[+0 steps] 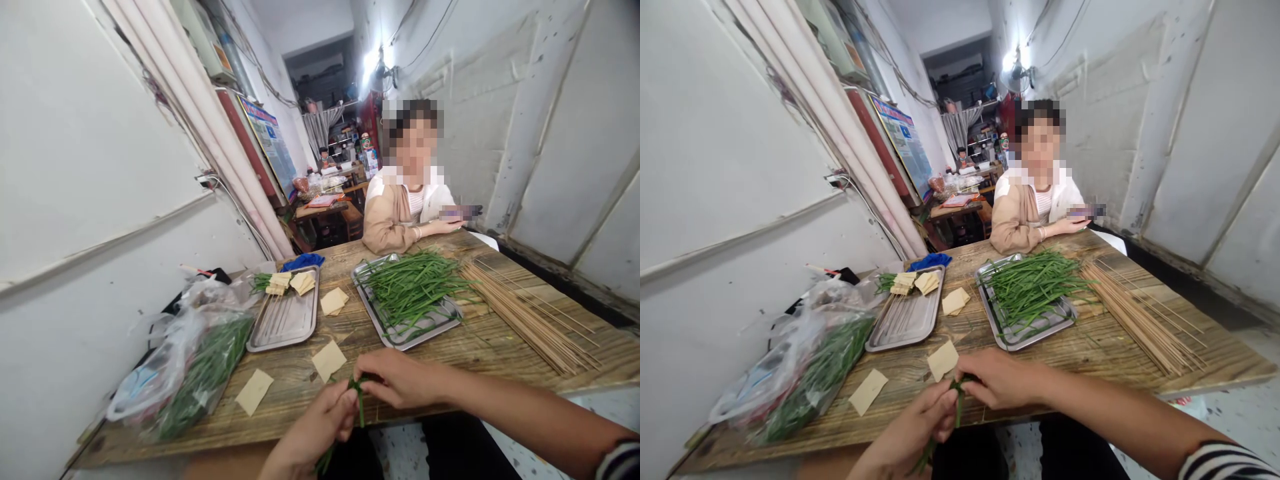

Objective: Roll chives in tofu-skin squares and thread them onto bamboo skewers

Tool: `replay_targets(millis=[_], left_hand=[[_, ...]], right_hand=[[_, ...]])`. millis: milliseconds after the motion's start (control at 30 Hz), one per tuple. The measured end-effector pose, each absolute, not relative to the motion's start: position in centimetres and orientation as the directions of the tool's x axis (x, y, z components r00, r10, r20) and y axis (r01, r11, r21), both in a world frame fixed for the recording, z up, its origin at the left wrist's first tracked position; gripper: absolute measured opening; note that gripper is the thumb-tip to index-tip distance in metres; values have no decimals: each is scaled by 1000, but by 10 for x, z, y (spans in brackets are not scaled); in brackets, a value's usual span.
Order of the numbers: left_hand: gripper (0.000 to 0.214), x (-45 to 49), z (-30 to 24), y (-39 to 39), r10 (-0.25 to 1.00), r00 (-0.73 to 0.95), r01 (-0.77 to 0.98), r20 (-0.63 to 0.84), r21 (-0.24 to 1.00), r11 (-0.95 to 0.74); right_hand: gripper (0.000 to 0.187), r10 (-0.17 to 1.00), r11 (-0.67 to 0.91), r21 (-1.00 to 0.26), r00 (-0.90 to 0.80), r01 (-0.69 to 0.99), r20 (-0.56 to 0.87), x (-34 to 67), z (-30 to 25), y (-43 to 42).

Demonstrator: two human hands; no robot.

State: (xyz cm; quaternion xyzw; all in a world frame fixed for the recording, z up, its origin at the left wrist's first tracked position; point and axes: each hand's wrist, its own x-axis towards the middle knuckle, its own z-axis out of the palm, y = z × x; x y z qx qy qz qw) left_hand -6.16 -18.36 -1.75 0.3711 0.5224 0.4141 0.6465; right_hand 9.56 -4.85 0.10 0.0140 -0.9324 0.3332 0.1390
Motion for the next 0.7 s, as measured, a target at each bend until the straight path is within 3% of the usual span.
replay_targets(millis=[167, 300, 400, 567, 700], left_hand=[[43, -64, -27, -189, 948, -1, 100, -318, 943, 317], [39, -74, -24, -193, 945, -11, 248, -326, 915, 318], [31, -84, -19, -192, 974, -45, 410, -221, 885, 220], [27, -101, -3, -183, 991, -50, 564, -123, 815, 130], [31, -117, 2, -183, 969, -65, 411, -240, 878, 245]], right_hand=[[55, 48, 821, -567, -983, -62, 177, 88, 9, -54], [28, -5, 944, -328, -1000, -13, 26, 70, 4, -68], [19, -26, 983, -184, -997, -11, -76, 53, 2, -74], [26, -33, 965, -263, -980, 20, -195, 23, 14, -59], [19, -51, 970, -241, -983, -7, -176, 8, 21, -50]])
